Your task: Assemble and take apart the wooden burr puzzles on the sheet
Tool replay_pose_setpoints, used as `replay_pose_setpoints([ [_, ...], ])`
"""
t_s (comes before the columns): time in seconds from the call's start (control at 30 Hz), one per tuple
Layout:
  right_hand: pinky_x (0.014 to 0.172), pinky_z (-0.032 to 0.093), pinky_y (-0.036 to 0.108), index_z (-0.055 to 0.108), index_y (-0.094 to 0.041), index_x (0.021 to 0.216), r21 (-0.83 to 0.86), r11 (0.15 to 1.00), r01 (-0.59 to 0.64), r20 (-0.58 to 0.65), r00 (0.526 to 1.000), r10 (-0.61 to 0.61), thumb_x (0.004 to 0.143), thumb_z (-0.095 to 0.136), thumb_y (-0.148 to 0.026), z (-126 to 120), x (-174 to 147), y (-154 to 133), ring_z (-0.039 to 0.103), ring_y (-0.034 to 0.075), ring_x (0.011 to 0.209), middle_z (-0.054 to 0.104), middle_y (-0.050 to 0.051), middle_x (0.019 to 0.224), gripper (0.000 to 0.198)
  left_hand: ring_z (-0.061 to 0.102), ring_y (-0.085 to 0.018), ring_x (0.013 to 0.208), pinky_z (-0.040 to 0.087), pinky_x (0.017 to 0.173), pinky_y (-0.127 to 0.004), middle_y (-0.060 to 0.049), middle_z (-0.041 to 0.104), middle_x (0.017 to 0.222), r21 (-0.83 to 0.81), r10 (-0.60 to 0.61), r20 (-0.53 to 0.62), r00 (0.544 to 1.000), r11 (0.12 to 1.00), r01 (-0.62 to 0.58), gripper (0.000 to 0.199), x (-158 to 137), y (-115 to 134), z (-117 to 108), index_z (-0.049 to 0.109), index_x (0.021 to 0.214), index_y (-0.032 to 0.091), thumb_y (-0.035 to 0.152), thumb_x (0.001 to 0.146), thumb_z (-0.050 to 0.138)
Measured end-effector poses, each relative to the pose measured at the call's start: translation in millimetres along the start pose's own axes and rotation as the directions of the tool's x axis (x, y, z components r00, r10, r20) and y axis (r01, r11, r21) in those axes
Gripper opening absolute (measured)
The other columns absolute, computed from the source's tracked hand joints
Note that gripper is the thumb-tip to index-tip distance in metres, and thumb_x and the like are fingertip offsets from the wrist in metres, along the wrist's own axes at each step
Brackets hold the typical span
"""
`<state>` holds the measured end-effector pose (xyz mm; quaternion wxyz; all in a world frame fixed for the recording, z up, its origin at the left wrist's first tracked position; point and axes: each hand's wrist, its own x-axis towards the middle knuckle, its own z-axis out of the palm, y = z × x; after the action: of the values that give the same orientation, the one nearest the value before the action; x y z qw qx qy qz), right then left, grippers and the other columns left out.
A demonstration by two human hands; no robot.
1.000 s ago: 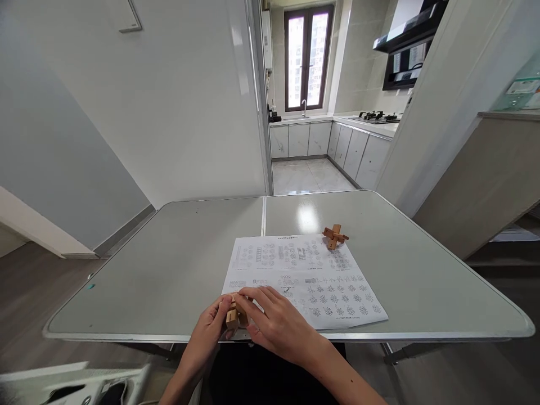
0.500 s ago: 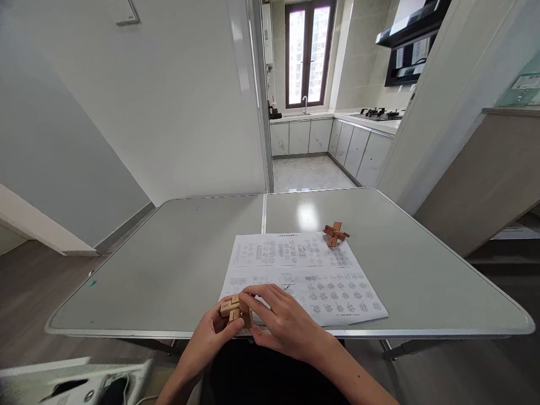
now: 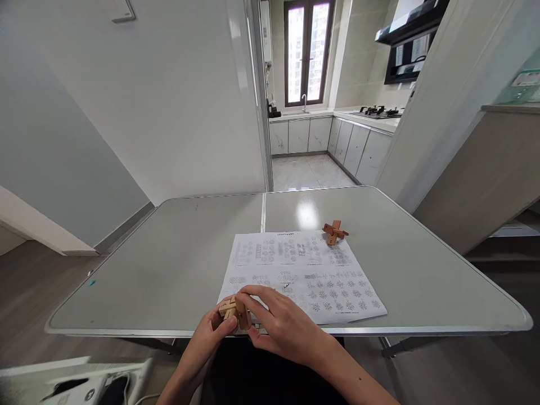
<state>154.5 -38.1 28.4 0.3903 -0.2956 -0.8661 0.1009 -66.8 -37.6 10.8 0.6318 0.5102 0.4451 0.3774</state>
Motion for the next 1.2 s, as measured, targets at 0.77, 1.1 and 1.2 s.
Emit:
replay_pose_setpoints([
  [0.77, 0.100, 0.064, 0.042, 0.045, -0.011, 0.149, -0.066, 0.996, 0.055, 0.002, 0.998, -0.055, 0.094, 0.059, -0.006, -5.6, 2.1, -2.7, 0.064, 0.028, 0.129, 0.064, 0.019, 0.140, 0.058, 0.064, -0.031, 0.112, 0.050, 0.100, -0.038, -0.010, 0.073, 0.117, 0.043, 0.008, 0.000, 1.000, 0.999, -0.008, 0.061, -3.8, 11.1, 3.2, 0.072, 0.126, 0.019, 0.056, 0.078, 0.083],
  [1.1, 0.103, 0.063, 0.043, 0.037, -0.013, 0.157, -0.094, 0.990, 0.104, -0.029, 0.994, -0.107, 0.093, 0.054, 0.002, -4.2, -0.5, -6.9, 0.064, 0.027, 0.130, 0.064, 0.019, 0.139, 0.067, 0.065, -0.034, 0.113, 0.051, 0.103, -0.042, -0.011, 0.074, 0.118, 0.059, 0.039, 0.012, 0.999, 0.997, -0.040, 0.060, -6.1, 11.1, 3.4, 0.073, 0.124, 0.018, 0.058, 0.078, 0.080],
  [1.2, 0.101, 0.064, 0.042, 0.036, -0.013, 0.157, -0.095, 0.989, 0.112, -0.043, 0.992, -0.116, 0.095, 0.054, 0.000, -4.0, 1.1, -8.0, 0.065, 0.027, 0.129, 0.065, 0.018, 0.138, 0.066, 0.066, -0.033, 0.111, 0.051, 0.102, -0.042, -0.011, 0.075, 0.114, 0.058, 0.036, 0.028, 0.999, 0.998, -0.037, 0.060, -6.9, 11.7, 5.6, 0.074, 0.121, 0.017, 0.058, 0.078, 0.081],
])
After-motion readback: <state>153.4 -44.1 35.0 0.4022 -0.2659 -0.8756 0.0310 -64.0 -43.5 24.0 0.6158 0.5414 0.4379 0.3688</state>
